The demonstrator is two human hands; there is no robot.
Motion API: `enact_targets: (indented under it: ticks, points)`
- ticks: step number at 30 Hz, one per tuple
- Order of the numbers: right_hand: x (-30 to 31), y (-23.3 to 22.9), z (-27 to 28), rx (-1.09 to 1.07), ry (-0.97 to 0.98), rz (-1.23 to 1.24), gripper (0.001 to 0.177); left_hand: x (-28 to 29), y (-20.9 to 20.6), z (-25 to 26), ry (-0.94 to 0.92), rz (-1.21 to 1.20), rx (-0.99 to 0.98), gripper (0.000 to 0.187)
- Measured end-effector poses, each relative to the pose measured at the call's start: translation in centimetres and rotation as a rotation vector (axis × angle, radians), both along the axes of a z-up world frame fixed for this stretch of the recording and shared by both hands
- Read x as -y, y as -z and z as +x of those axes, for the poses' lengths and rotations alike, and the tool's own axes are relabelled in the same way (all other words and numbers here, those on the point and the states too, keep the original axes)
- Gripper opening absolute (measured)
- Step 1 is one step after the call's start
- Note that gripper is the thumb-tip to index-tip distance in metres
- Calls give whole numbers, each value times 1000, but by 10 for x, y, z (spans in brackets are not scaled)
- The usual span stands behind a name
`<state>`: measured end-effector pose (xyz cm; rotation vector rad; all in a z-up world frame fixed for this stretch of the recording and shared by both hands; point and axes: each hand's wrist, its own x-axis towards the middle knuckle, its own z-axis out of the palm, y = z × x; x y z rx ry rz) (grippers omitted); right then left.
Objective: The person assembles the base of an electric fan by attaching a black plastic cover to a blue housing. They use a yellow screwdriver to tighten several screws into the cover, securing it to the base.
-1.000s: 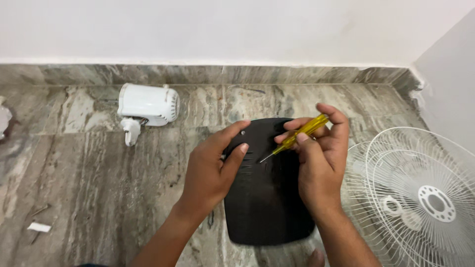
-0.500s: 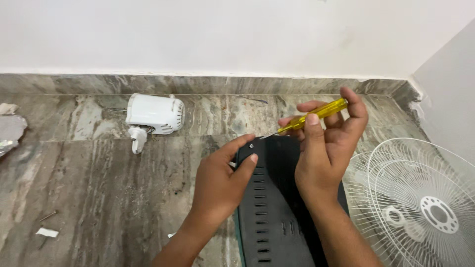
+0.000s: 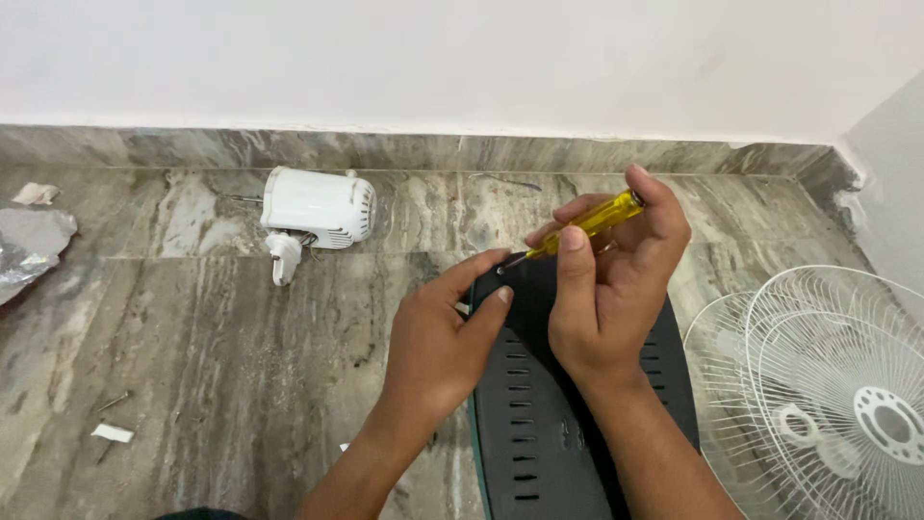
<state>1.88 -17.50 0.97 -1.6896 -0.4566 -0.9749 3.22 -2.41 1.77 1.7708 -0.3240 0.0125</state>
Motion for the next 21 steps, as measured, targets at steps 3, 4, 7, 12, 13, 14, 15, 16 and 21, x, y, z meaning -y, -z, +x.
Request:
enact_targets:
  ticks: [3, 4, 7, 12, 13, 14, 15, 16, 21]
  points:
    - [0, 1, 0, 1, -4, -13, 42, 0, 0, 1, 13, 22, -52, 40]
    - [1, 1, 0, 2, -7, -19, 42, -1, -1, 1, 21, 18, -55, 40]
    - [0, 0, 0, 3, -10, -37, 42, -1, -3, 0, 27, 0, -45, 40]
    - [-4, -2, -3, 6, 28, -79, 44, 0, -5, -1, 31, -5, -43, 40]
    - [-5, -3, -4, 5, 42, -87, 45, -1, -5, 0, 27, 8, -74, 40]
    - [-5, -4, -4, 6, 57, -99, 46, 0, -4, 0, 24, 21, -106, 40]
    - [-6, -5, -5, 4, 58, -100, 46, 0, -3, -1, 26, 5, -90, 40]
    - [-6, -6, -5, 3, 59, -102, 46, 0, -3, -1, 28, -11, -74, 40]
    - [-5, -9, -9, -25, 37, -54, 49, 0, 0, -1, 32, -36, -9, 39]
